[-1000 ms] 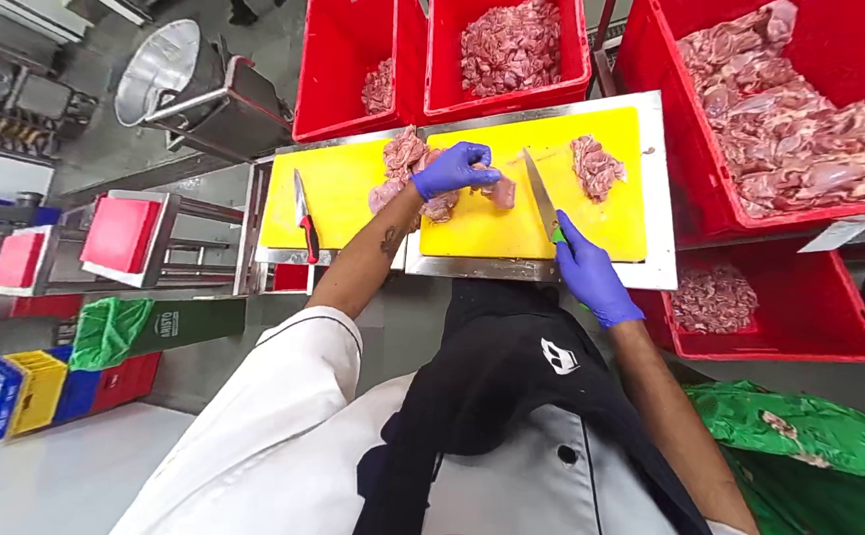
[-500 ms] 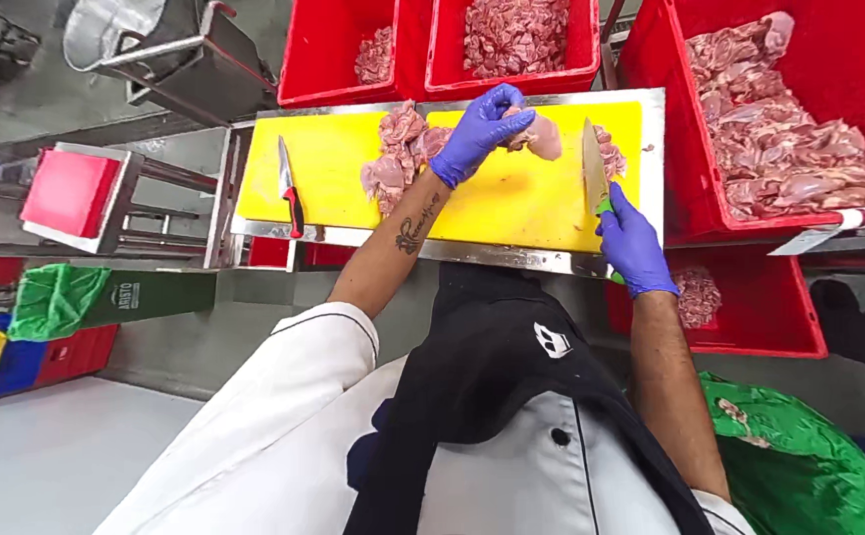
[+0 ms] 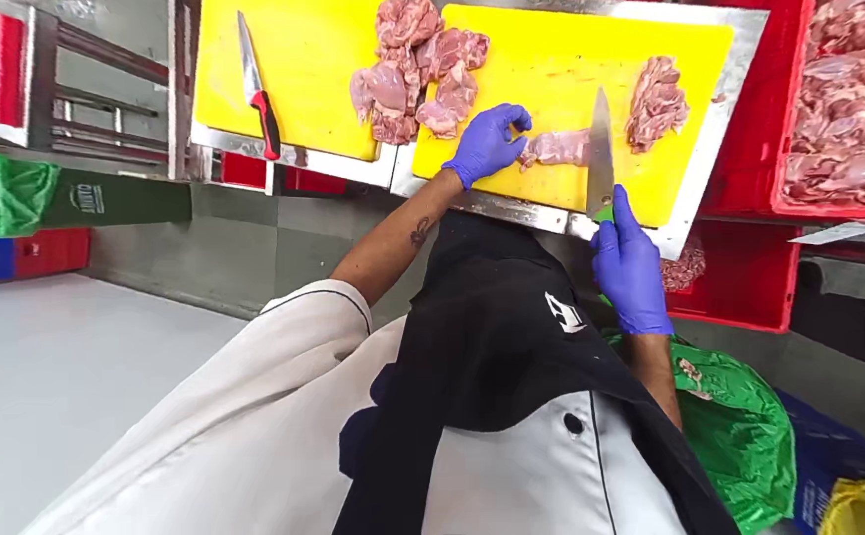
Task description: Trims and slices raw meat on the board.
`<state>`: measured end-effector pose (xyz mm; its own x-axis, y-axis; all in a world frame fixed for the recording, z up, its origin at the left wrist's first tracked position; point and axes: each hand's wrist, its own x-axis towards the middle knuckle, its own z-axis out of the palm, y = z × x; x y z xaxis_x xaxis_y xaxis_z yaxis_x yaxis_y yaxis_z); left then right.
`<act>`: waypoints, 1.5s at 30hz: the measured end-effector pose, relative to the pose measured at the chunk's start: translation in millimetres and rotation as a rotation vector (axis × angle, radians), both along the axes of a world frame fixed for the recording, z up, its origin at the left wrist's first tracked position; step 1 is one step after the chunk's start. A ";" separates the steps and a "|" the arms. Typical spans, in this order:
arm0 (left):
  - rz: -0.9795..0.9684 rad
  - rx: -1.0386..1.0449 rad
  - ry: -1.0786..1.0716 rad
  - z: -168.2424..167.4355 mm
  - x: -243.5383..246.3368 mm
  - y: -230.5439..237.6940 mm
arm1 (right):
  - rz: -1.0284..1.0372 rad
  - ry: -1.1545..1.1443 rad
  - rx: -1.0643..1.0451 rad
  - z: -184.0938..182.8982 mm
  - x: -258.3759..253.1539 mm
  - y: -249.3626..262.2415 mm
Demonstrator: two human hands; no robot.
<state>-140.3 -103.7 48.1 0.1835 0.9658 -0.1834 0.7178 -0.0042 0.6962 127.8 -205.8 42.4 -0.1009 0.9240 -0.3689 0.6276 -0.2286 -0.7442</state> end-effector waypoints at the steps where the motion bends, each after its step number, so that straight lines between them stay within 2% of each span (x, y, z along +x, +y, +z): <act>1: -0.072 0.108 -0.064 -16.5 0.1 7.6 | 0.109 -0.122 0.038 13.6 -2.8 -2.7; 3: -0.205 0.307 -0.131 -57.6 6.6 24.1 | 0.297 -0.306 0.086 35.1 -5.6 -11.2; 6: -0.261 0.270 0.014 -57.2 13.7 17.7 | 0.410 -0.438 0.117 45.7 -0.9 -21.3; 10: -0.256 0.380 0.062 -74.2 17.9 20.1 | 0.392 -0.422 0.090 33.5 -8.3 -5.3; 13: -0.292 0.358 0.115 -70.2 19.3 17.8 | 0.304 -0.365 0.111 -0.5 -53.8 39.7; 15: -0.303 0.364 0.122 -68.2 19.1 20.8 | 0.261 -0.345 0.177 -8.8 -76.4 69.8; 17: -0.307 0.314 0.161 -65.3 16.2 20.0 | 0.244 -0.319 0.156 -7.3 -80.3 80.4; 21: -0.092 0.183 0.192 -57.6 6.7 52.5 | 0.167 -0.195 0.110 11.3 -37.8 57.5; 23: -0.005 0.183 0.049 -57.2 4.5 65.3 | 0.131 -0.188 0.074 20.1 -16.0 37.5; 25: -0.125 0.200 -0.098 -58.2 13.5 65.0 | 0.148 -0.243 0.047 29.1 -0.5 14.8; 27: -0.262 0.213 -0.068 -59.7 31.2 53.7 | 0.205 -0.327 0.041 37.5 5.8 -4.3; 30: -0.262 0.262 0.049 -68.6 45.7 40.5 | 0.280 -0.428 0.050 41.9 6.1 -21.0; 33: -0.261 0.285 0.095 -69.0 46.9 39.3 | 0.285 -0.454 0.034 28.0 -6.0 0.1; 36: -0.300 0.309 0.118 -67.9 46.0 38.9 | 0.231 -0.409 0.110 -2.3 -40.7 57.3; 39: -0.330 0.258 0.183 -62.9 43.5 44.7 | 0.215 -0.384 0.160 -14.6 -63.9 103.0; 42: -0.193 0.194 0.155 -56.2 36.4 70.7 | 0.201 -0.210 0.117 -2.1 -39.5 92.9; 44: -0.079 0.167 0.062 -53.3 30.4 95.9 | 0.087 -0.053 0.062 10.5 -11.8 70.0; 45: -0.103 0.164 -0.004 -52.6 31.1 103.4 | 0.010 0.011 0.042 14.1 0.6 57.4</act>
